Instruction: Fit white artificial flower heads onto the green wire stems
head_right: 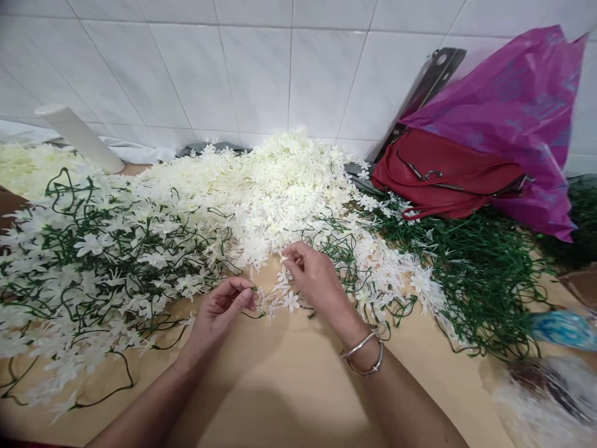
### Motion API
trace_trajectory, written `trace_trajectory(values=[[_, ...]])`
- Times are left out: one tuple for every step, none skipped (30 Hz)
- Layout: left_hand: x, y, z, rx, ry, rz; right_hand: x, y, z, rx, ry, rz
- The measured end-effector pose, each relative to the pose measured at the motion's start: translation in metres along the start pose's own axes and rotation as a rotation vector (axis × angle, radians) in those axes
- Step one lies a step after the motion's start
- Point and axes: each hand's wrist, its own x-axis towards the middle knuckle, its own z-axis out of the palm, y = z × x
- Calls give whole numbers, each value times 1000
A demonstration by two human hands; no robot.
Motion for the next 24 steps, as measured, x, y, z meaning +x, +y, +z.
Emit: trace_trajectory(values=[[0, 0, 0, 6, 0, 2, -2, 0, 0, 89, -76, 5], [0, 0, 0, 13, 2, 1, -4, 0, 1, 154, -167, 0], [0, 1, 0, 20, 5, 0, -5, 0, 2, 190, -244, -10], [0, 1, 0, 25, 8, -2, -5, 1, 3, 196, -282, -20], [0, 2, 0, 28, 11, -3, -5, 1, 3, 172, -272, -26], [0, 2, 0, 29, 15, -2, -4, 3, 3, 117, -220, -27], [0, 3, 0, 28, 18, 0, -2, 4, 2, 33, -142, -26], [0, 4, 0, 27, 20, 2, -1, 6, 0, -70, -67, -25], [0, 4, 0, 25, 20, 4, 0, 8, -1, -176, -15, -22], [0, 5, 0, 22, 19, 4, 1, 9, -2, -274, 4, -18], [0, 6, 0, 19, 16, 4, 1, 10, -2, -352, -4, -16], [0, 6, 1, 16, 15, 2, 1, 9, -2, -407, -31, -16], [0, 7, 1, 13, 17, -2, 0, 8, -2, -443, -65, -19], [0, 7, 1, 11, 22, -7, -1, 6, 0, -472, -97, -22], [0, 7, 1, 8, 29, -12, -2, 3, 1, -503, -122, -25], [0, 7, 1, 3, 36, -17, -3, 1, 2, -534, -138, -27], [0, 6, 0, -4, 42, -21, -5, -1, 4, -560, -146, -31], [1, 5, 0, -14, 47, -25, -6, -3, 5, -576, -149, -39], [1, 4, 0, -25, 48, -29, -7, -5, 5, -574, -143, -51], [2, 3, 0, -37, 50, -32, -7, -6, 5, -552, -131, -68], [2, 2, 0, -49, 51, -35, -8, -7, 4, -511, -110, -88], [3, 1, 0, -58, 52, -38, -8, -8, 3, -458, -79, -108], [3, 0, 0, -65, 55, -40, -8, -9, 1, -401, -42, -127], [4, -1, 0, -70, 59, -41, -8, -10, 0, -343, 3, -144]])
